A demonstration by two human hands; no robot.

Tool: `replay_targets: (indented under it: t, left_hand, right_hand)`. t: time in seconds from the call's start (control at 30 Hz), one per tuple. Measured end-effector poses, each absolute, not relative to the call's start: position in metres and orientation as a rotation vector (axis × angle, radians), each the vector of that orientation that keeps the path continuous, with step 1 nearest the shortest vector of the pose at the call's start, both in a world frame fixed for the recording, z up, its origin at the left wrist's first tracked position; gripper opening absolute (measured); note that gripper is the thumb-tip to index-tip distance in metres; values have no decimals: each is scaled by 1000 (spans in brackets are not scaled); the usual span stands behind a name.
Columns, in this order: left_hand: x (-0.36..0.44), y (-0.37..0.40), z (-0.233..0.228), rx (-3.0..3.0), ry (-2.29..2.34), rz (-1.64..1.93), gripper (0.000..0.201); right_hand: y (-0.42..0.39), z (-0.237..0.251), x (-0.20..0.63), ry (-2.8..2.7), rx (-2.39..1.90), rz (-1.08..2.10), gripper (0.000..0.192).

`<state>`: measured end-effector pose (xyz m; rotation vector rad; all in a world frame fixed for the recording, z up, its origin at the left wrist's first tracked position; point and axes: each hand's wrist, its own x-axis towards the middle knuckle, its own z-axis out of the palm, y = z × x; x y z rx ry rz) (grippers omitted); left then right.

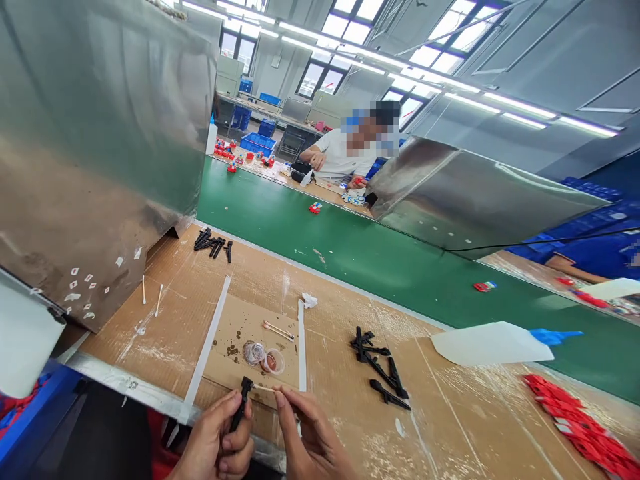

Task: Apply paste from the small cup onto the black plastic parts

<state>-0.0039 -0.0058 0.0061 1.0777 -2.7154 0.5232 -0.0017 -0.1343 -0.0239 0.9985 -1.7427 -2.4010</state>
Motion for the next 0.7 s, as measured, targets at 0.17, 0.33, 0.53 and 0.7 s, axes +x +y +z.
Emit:
replay_targets:
  t: [0.17, 0.33, 0.53, 0.7]
  left_hand:
    - [-4, -3, 1, 1098, -2737, 516, 42]
    - [-3, -4, 2, 1088, -2739, 514, 46]
    - [5, -5, 2, 1102, -2857, 448, 42]
    - [20, 9, -2, 1162, -2901, 710, 41]
  right_hand:
    - [-150, -23, -11, -1695, 828, -2140, 28]
    - [-164, -21, -29, -1482, 795, -2303, 37]
    - [-162, -33, -23, -1270, 926, -2549, 37]
    - [-128, -26, 19, -1735, 667, -2244, 42]
